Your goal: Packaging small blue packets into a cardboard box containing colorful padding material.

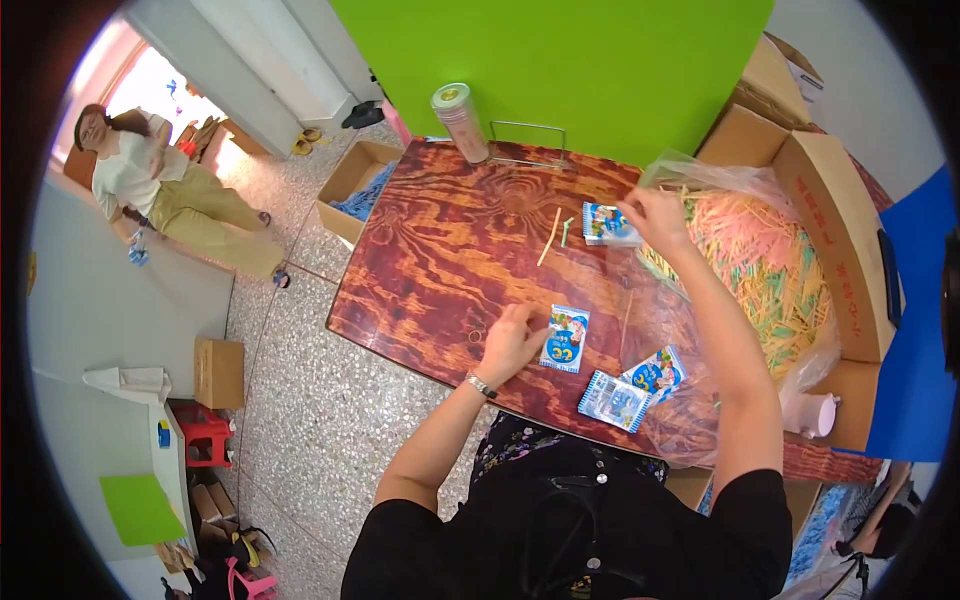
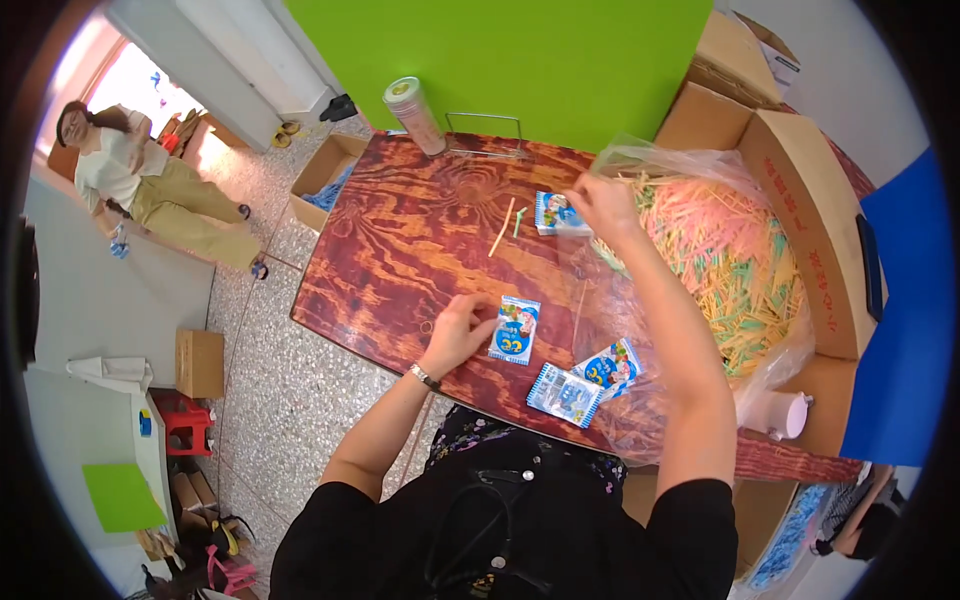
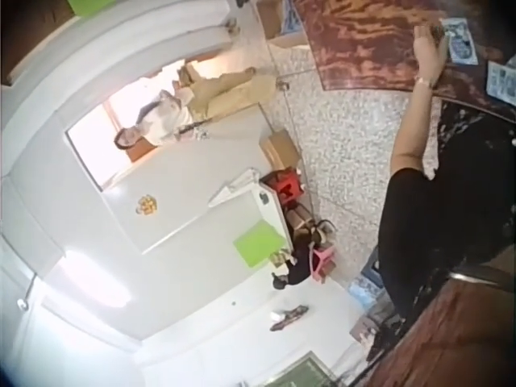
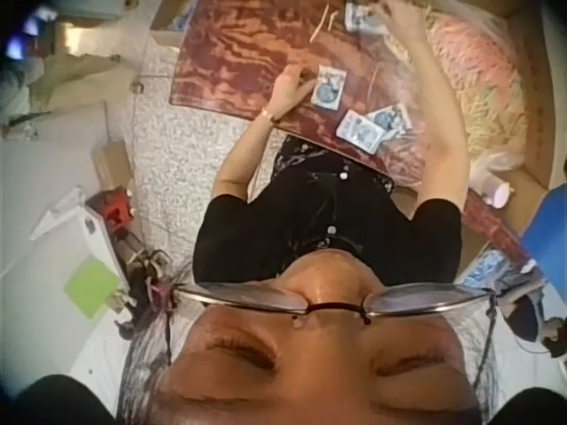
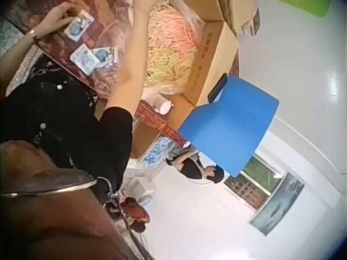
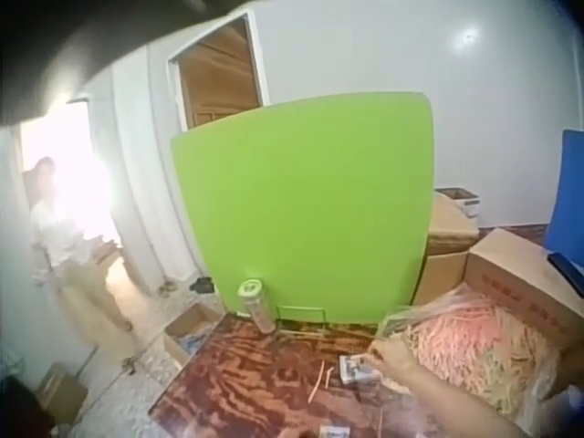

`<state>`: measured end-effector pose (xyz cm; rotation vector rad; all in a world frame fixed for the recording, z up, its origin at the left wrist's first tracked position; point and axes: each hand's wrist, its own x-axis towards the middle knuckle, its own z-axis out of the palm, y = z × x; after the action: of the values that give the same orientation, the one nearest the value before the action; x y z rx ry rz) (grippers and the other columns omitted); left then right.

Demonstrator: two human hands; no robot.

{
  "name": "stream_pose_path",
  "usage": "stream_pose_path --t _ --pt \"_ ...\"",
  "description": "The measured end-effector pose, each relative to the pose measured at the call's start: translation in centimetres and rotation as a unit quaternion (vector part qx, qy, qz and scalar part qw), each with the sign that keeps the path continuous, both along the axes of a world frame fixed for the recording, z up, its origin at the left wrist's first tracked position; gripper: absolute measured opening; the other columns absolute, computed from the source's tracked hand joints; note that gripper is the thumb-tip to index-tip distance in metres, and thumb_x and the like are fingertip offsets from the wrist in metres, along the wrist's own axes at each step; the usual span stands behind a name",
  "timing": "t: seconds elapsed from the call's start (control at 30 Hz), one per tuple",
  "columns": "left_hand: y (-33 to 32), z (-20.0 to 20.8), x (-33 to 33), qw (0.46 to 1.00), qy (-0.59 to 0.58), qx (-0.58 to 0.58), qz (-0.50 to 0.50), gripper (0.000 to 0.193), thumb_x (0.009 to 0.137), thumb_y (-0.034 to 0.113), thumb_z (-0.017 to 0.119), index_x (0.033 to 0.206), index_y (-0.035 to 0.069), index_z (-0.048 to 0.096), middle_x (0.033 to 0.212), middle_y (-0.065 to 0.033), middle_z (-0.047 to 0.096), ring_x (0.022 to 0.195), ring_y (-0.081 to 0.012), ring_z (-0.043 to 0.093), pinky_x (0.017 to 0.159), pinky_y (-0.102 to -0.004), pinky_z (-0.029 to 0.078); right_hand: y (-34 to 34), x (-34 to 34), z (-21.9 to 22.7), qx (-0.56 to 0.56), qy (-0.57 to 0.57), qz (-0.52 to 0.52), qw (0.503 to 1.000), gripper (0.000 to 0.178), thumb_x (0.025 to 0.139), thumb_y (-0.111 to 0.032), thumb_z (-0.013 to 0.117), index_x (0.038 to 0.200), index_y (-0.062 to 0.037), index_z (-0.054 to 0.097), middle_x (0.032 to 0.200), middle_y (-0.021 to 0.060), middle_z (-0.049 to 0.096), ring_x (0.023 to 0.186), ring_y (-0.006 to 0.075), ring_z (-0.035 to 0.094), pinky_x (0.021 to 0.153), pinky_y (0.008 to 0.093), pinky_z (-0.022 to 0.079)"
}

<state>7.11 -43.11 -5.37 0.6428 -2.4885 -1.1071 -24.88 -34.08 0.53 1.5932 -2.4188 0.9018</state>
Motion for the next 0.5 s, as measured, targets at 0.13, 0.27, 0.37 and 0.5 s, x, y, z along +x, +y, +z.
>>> stream_pose_path --t 0.13,0.27,0.37,0.5 --pt "-5.4 0.0 1.7 0.984 0.109 0.024 0.142 0.035 0.088 0.022 0.071 0.113 -0.001 0.062 0.091 -0.0098 0.066 0.071 -0.0136 0.065 0.064 -0.0283 0.053 4.9 -1.6 -1.1 -0.035 -0.081 -0.036 0.995 0.015 0.081 -0.002 0.063 0.096 -0.0036 0.065 0.087 0.0156 0.067 0.080 0.0289 0.066 0.071 0.0382 0.052" --pt "-12.4 4.7 7.9 0.851 0.226 0.324 0.345 0.025 0.097 0.029 0.059 0.108 0.006 0.061 0.091 -0.0044 0.065 0.075 -0.0094 0.059 0.056 -0.0243 0.048 6.5 -0.7 0.1 -0.049 -0.106 -0.003 0.993 0.011 0.083 0.002 0.061 0.094 -0.0004 0.062 0.081 0.0154 0.064 0.075 0.0253 0.067 0.068 0.0338 0.051" --pt "-18.3 5.9 14.9 0.767 0.370 0.348 0.393 0.034 0.096 0.039 0.057 0.105 0.006 0.059 0.092 -0.0053 0.063 0.082 -0.0171 0.060 0.071 -0.0341 0.052 6.9 -0.9 0.0 -0.046 -0.097 0.024 0.994 0.011 0.083 0.003 0.061 0.094 0.0006 0.062 0.082 0.0152 0.065 0.072 0.0244 0.067 0.067 0.0332 0.051" --pt "-24.6 8.5 22.0 0.668 0.460 0.371 0.452 0.080 0.087 0.061 0.059 0.138 0.005 0.036 0.139 -0.0189 0.039 0.128 -0.0362 0.039 0.105 -0.0535 0.034 7.2 -0.3 1.0 -0.030 -0.089 0.003 0.996 0.010 0.084 0.004 0.060 0.093 0.0017 0.061 0.078 0.0119 0.062 0.070 0.0191 0.063 0.065 0.0307 0.049"
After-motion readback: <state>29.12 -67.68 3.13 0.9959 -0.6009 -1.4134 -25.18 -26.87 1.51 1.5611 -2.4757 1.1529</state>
